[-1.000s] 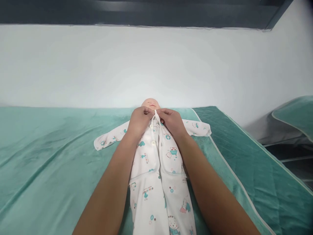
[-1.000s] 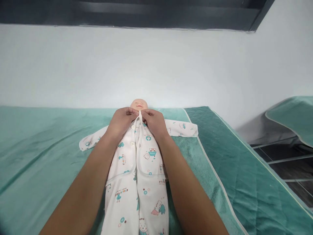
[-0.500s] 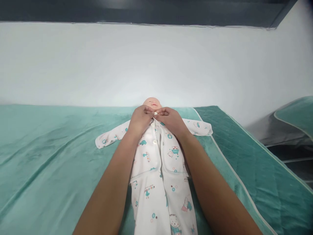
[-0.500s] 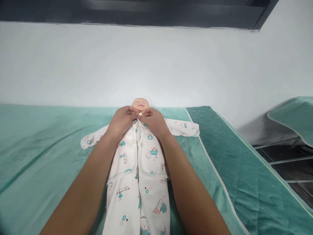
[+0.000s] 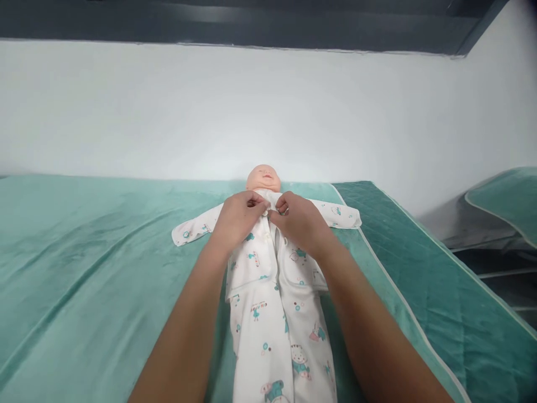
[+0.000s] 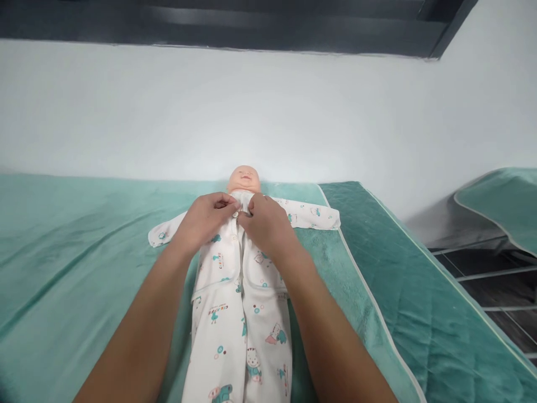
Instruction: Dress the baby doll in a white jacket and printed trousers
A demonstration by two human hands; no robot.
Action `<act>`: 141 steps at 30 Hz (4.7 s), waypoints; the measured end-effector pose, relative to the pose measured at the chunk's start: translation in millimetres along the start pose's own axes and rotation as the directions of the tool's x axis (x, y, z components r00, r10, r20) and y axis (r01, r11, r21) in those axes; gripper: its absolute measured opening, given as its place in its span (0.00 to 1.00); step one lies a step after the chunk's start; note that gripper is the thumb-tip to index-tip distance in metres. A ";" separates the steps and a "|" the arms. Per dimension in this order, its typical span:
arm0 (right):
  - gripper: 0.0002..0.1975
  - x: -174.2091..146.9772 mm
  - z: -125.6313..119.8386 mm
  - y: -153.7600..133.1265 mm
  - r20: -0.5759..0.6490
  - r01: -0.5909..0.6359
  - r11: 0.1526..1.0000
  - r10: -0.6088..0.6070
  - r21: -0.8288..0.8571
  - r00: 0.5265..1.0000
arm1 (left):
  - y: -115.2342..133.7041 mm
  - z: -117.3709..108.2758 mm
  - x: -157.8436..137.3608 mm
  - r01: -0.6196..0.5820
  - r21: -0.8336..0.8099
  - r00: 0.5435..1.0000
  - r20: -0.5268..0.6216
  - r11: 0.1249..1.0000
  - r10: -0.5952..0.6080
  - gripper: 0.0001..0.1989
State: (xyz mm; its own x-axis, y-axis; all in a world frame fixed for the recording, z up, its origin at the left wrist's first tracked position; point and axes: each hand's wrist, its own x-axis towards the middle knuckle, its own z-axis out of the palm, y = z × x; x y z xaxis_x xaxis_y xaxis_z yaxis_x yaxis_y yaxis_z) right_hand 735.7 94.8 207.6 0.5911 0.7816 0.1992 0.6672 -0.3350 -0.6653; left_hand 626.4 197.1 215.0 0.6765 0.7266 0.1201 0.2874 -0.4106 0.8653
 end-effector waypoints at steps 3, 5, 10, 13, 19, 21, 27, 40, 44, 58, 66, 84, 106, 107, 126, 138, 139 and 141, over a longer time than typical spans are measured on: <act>0.04 0.1 0.9 -0.8 0.013 -0.036 0.999 0.035 0.022 0.999 | 0.0 -10.3 -11.4 -0.018 -0.017 0.995 0.101 1.000 0.019 0.08; 0.03 2.2 -0.5 1.7 0.030 -0.079 0.994 0.077 0.080 0.997 | -2.1 -14.8 -14.9 -0.031 -0.010 0.989 0.142 0.999 0.032 0.07; 0.06 5.4 -6.0 9.9 0.098 -0.169 0.948 0.148 0.270 0.984 | -3.1 -15.1 -15.6 -0.074 0.045 0.988 0.142 0.996 0.067 0.07; 0.05 2.1 -9.4 8.1 0.133 -0.166 0.964 0.140 0.209 0.981 | -0.8 -11.6 -14.6 -0.102 0.082 0.988 0.128 0.991 0.091 0.07; 0.05 -6.0 -9.2 2.9 0.081 -0.145 0.983 0.136 0.114 0.987 | -4.2 -5.5 -12.2 -0.092 0.038 0.993 0.085 0.995 0.088 0.07; 0.05 -4.8 -5.9 8.4 0.087 -0.189 0.938 0.171 0.291 0.981 | -5.8 -2.7 -11.3 -0.068 -0.072 0.996 0.055 0.995 0.072 0.07; 0.05 1.6 3.2 23.5 0.112 -0.149 0.609 0.098 0.779 0.989 | -3.0 8.4 -7.7 -0.100 -0.299 0.993 0.022 0.949 0.112 0.08; 0.04 -0.9 1.7 23.9 0.198 -0.188 0.536 0.040 0.823 0.979 | -0.6 5.7 -9.5 -0.023 -0.211 0.996 0.079 0.977 0.041 0.05; 0.06 -1.2 2.1 27.4 0.195 -0.164 0.548 0.003 0.820 0.981 | -0.1 3.5 -10.9 0.000 -0.254 0.994 0.104 0.967 0.027 0.05; 0.09 -2.4 6.1 31.4 0.107 -0.020 0.717 -0.076 0.696 0.991 | -0.8 7.0 -10.5 0.036 -0.222 0.999 0.033 0.974 -0.029 0.05; 0.11 -2.4 5.3 30.9 0.128 -0.014 0.761 -0.091 0.649 0.988 | 6.0 0.7 -15.8 0.033 -0.090 0.996 0.085 0.995 -0.025 0.09; 0.11 -3.1 2.2 30.3 0.152 -0.014 0.766 -0.110 0.643 0.982 | 13.2 2.6 -17.4 0.074 0.005 0.997 0.005 0.997 -0.074 0.10; 0.07 -8.2 -3.2 18.8 0.154 -0.120 0.784 0.032 0.609 0.988 | -2.3 0.7 -12.5 0.059 -0.183 0.991 0.131 0.981 -0.035 0.07; 0.08 -8.3 -3.4 17.4 0.132 -0.133 0.797 0.067 0.588 0.989 | -2.3 0.7 -12.6 0.055 -0.178 0.992 0.125 0.983 -0.033 0.07; 0.06 -8.0 -3.4 15.7 0.116 -0.211 0.773 0.177 0.599 0.977 | 1.9 1.3 -13.0 -0.002 0.005 0.999 0.049 1.000 0.002 0.03; 0.07 -5.9 -2.6 21.7 0.156 -0.203 0.713 0.132 0.671 0.979 | 7.2 -2.3 -18.5 -0.025 0.058 0.996 0.084 0.998 0.020 0.09; 0.07 -6.1 -2.5 21.3 0.150 -0.199 0.724 0.132 0.660 0.980 | 6.9 -1.1 -18.1 -0.027 0.062 0.997 0.074 0.998 0.023 0.07; 0.08 -6.7 -2.4 20.2 0.144 -0.197 0.744 0.136 0.639 0.980 | 6.6 0.9 -17.7 -0.025 0.054 0.998 0.064 0.998 0.021 0.06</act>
State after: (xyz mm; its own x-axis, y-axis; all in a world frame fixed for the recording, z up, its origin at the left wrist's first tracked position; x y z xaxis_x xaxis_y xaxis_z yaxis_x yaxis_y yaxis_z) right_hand 746.3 81.5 194.5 0.6053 0.7960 0.0011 0.0902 -0.0672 -0.9937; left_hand 617.0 181.0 218.1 0.7247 0.6808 0.1066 0.3072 -0.4577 0.8343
